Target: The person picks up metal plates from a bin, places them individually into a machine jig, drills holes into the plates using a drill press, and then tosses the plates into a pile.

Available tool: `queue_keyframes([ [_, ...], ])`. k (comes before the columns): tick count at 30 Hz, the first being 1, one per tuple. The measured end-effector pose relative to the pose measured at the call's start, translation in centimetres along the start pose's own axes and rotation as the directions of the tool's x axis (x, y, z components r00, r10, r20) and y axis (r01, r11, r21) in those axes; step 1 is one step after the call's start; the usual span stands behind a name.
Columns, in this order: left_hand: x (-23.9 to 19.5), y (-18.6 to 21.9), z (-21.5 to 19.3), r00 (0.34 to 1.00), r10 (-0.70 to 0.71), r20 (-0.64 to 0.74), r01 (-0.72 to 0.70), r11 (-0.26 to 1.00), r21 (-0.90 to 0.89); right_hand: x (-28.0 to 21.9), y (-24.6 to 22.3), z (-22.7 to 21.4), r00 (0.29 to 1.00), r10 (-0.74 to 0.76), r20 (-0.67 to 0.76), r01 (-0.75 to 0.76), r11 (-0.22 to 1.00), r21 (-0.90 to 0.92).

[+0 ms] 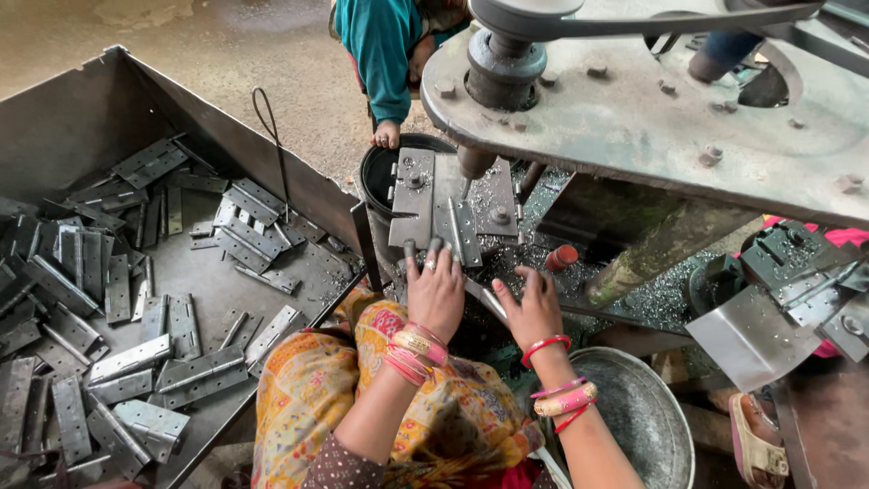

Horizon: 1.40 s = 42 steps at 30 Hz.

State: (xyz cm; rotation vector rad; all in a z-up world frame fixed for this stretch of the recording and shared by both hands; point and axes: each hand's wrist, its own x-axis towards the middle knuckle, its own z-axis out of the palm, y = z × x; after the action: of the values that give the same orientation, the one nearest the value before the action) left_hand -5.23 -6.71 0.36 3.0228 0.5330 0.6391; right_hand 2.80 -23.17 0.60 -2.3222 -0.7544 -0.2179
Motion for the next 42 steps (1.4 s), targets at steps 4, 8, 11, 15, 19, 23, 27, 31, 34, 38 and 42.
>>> queue_keyframes([
  [4, 0.2, -1.9, 0.2, 0.97, 0.074, -0.232, -0.073, 0.997, 0.013, -0.8, 0.3, 0.1, 0.994, -0.05, -0.097, 0.05, 0.999, 0.0],
  [8, 1.4, -2.6, -1.1, 0.931, 0.18, -0.318, -0.221, 0.971, -0.096, -0.1, 0.2, 0.0, 0.993, -0.029, -0.113, 0.03, 1.0, 0.009],
  [11, 1.6, -2.0, -2.6, 0.958, 0.033, -0.286, -0.126, 0.941, -0.315, -0.2, 0.3, 0.2, 0.989, -0.054, -0.139, 0.053, 0.999, -0.013],
  [15, 4.2, -1.9, -3.4, 0.892, -0.058, -0.449, -0.107, 0.937, -0.333, -0.4, 0.6, 0.3, 0.994, 0.055, -0.089, -0.046, 0.994, 0.099],
  [19, 6.8, -1.8, -2.2, 0.955, 0.078, -0.287, -0.063, 0.996, 0.062, -0.4, 0.4, 0.1, 0.998, 0.037, -0.059, -0.037, 0.999, 0.005],
  [23, 6.3, -2.9, -0.7, 0.998, -0.067, 0.014, 0.068, 0.991, -0.114, -0.1, 0.1, -0.1, 0.996, 0.083, -0.017, -0.082, 0.995, 0.057],
  [27, 3.2, -4.3, 0.0, 0.967, -0.254, 0.026, 0.253, 0.967, 0.032, -0.5, -0.1, 0.0, 0.996, 0.091, -0.006, -0.09, 0.993, 0.081],
  [31, 1.6, -2.9, 0.7, 0.988, -0.124, -0.097, 0.129, 0.991, 0.043, -0.1, -0.5, -0.2, 0.995, 0.095, 0.023, -0.096, 0.995, 0.041],
  [34, 1.9, -1.4, 1.8, 0.992, -0.049, -0.112, 0.049, 0.999, -0.004, -0.3, -0.2, 0.0, 0.996, 0.079, 0.037, -0.08, 0.996, 0.027],
  [38, 3.5, -0.5, 2.7, 0.992, -0.125, 0.019, 0.127, 0.985, -0.12, -0.9, 1.4, 0.7, 0.998, 0.02, 0.06, -0.02, 1.0, -0.004],
  [42, 3.7, -0.8, 2.5, 0.986, -0.138, -0.094, 0.125, 0.984, -0.127, -4.7, 3.6, 2.7, 0.981, -0.137, 0.135, 0.164, 0.963, -0.213],
])
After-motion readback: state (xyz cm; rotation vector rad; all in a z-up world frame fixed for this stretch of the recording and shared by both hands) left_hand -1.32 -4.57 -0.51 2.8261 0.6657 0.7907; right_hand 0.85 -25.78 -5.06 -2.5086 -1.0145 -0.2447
